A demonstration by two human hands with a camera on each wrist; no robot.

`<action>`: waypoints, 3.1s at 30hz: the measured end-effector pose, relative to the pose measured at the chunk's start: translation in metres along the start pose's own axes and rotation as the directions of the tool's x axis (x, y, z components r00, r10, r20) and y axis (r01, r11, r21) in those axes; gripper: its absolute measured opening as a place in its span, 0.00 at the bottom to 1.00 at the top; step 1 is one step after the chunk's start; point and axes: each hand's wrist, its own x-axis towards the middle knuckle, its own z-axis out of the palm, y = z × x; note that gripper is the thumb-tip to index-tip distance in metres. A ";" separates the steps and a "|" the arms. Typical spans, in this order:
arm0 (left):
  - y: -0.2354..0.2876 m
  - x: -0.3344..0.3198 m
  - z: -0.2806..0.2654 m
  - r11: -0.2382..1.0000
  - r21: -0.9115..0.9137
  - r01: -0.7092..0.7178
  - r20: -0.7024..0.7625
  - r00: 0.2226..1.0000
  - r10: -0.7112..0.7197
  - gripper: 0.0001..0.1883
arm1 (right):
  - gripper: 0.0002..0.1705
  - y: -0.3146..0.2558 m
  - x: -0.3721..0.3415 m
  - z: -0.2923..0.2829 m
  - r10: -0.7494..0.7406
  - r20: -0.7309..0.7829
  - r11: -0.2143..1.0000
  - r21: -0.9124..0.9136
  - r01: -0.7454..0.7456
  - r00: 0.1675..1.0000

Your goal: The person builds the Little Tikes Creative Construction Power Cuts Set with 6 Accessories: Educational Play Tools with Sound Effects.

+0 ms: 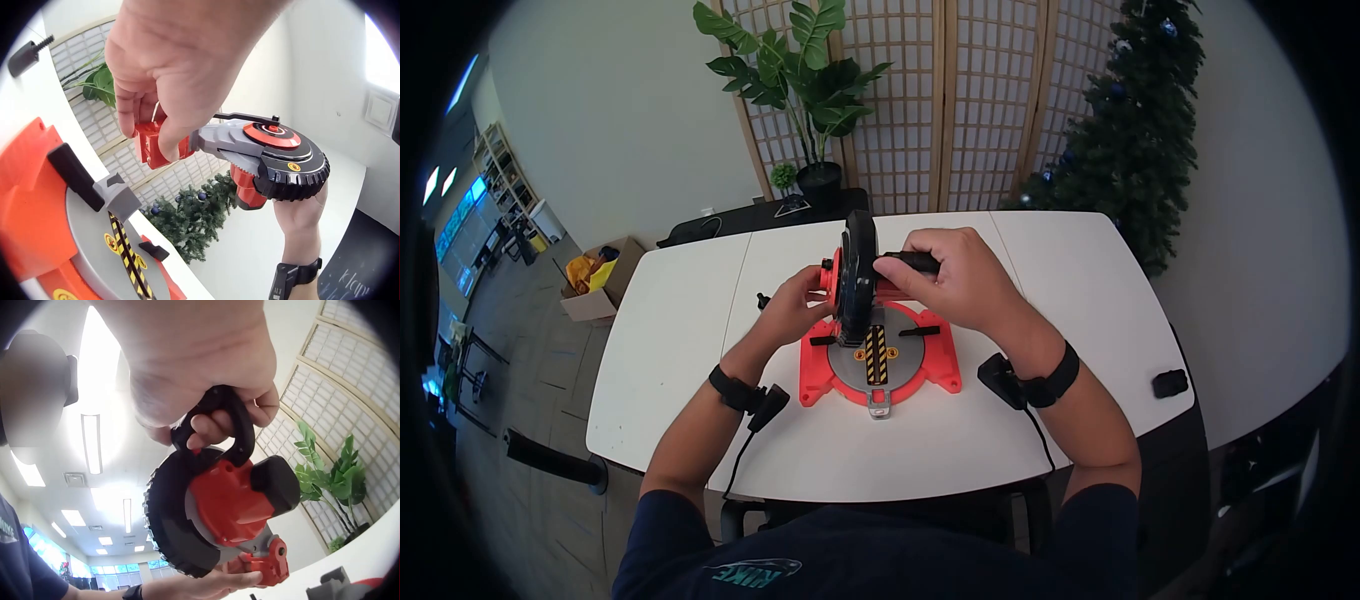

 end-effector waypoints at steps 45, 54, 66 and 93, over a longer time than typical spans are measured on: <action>-0.010 0.030 0.028 0.997 0.038 -0.073 0.181 0.981 0.065 0.48 | 0.20 0.029 0.042 -0.004 0.013 0.025 1.000 -0.010 -0.012 1.000; 0.003 0.027 0.026 0.978 0.070 -0.194 0.064 0.980 0.190 0.41 | 0.16 0.027 0.039 0.000 0.001 0.106 0.998 -0.065 0.006 0.994; 0.026 0.030 0.033 0.960 0.061 -0.274 0.134 0.955 0.264 0.36 | 0.19 0.028 0.041 0.003 0.075 0.159 0.996 -0.055 -0.067 0.984; -0.019 0.036 0.040 0.853 0.295 -0.431 0.095 0.901 0.423 0.24 | 0.23 0.028 0.021 0.009 0.104 0.264 0.994 -0.041 -0.097 0.959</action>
